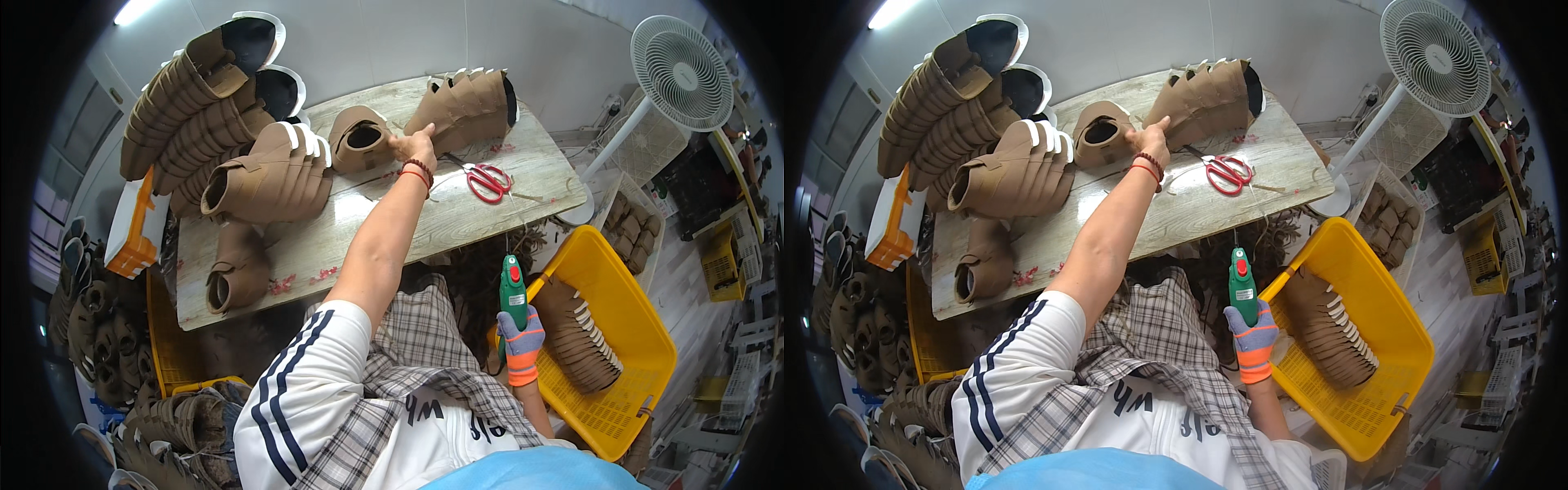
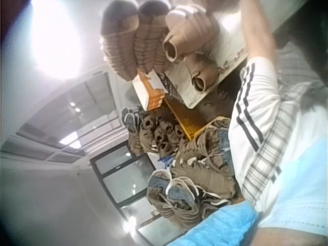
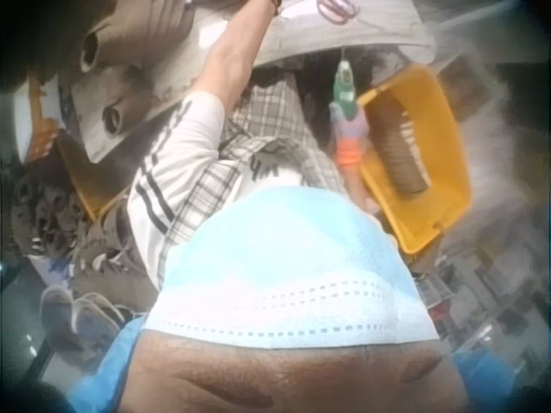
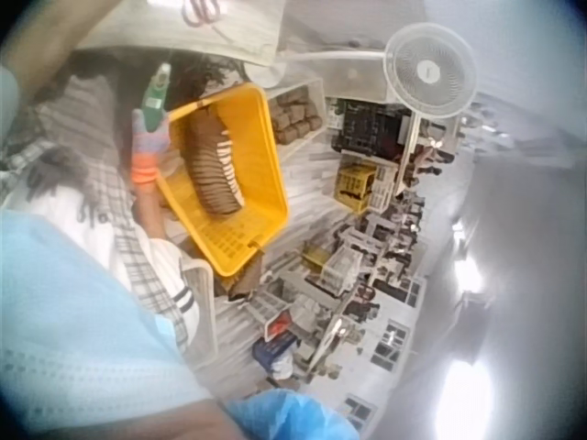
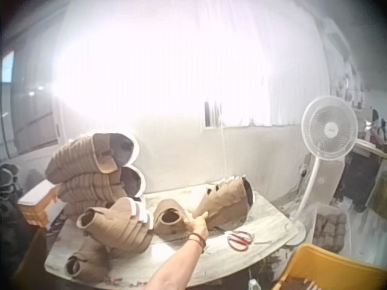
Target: The person assembles shoe uppers by cutting excess material with scissors, trimming edges with a rotary tool, and stacking finished pieces. They handle multiple shoe parts, using tools to shape and finish each unit before placing them in a yellow bin.
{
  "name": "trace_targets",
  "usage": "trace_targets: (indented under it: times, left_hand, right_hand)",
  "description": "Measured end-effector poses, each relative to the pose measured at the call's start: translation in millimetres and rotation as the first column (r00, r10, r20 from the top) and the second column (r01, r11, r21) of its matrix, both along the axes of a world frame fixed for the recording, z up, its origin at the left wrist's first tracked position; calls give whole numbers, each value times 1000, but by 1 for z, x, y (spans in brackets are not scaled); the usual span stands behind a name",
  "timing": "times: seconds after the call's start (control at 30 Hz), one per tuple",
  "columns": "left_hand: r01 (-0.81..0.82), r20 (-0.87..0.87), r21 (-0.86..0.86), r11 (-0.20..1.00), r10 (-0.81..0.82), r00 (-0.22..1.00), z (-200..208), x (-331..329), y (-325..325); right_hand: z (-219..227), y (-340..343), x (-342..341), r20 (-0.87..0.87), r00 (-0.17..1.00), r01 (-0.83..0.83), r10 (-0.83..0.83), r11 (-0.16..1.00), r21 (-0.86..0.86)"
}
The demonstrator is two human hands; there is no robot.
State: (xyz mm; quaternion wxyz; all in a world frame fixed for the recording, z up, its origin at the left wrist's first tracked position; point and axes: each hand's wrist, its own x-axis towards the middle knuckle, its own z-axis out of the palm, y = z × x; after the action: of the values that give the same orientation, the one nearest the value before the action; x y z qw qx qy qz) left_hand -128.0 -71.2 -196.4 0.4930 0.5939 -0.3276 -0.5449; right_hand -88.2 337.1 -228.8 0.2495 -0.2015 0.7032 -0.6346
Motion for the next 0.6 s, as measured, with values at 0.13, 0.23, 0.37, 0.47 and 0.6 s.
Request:
trace_targets:
  times: [0.13,0.23,0.37,0.47,0.6]
  left_hand:
    - [303,-440,164,939,-205,874,-27,1,-2]
    - [436,-427,-55,898,-416,803,-35,9,5]
    - [399,-508,-424,813,-579,638,-30,44,36]
    - [418,-406,-599,683,-709,577,-14,94,63]
    - [351,-377,-681,643,-719,584,38,186,119]
  right_hand:
    - [1,-3,9,62,998,10,-5,997,-80]
    - [2,-4,10,-9,1000,-17,16,999,-50]
    - [14,-7,8,-60,998,-37,29,991,-129]
    - [26,-15,7,-196,980,-61,41,994,-95]
    - [40,-29,16,-445,895,-54,39,998,-21]
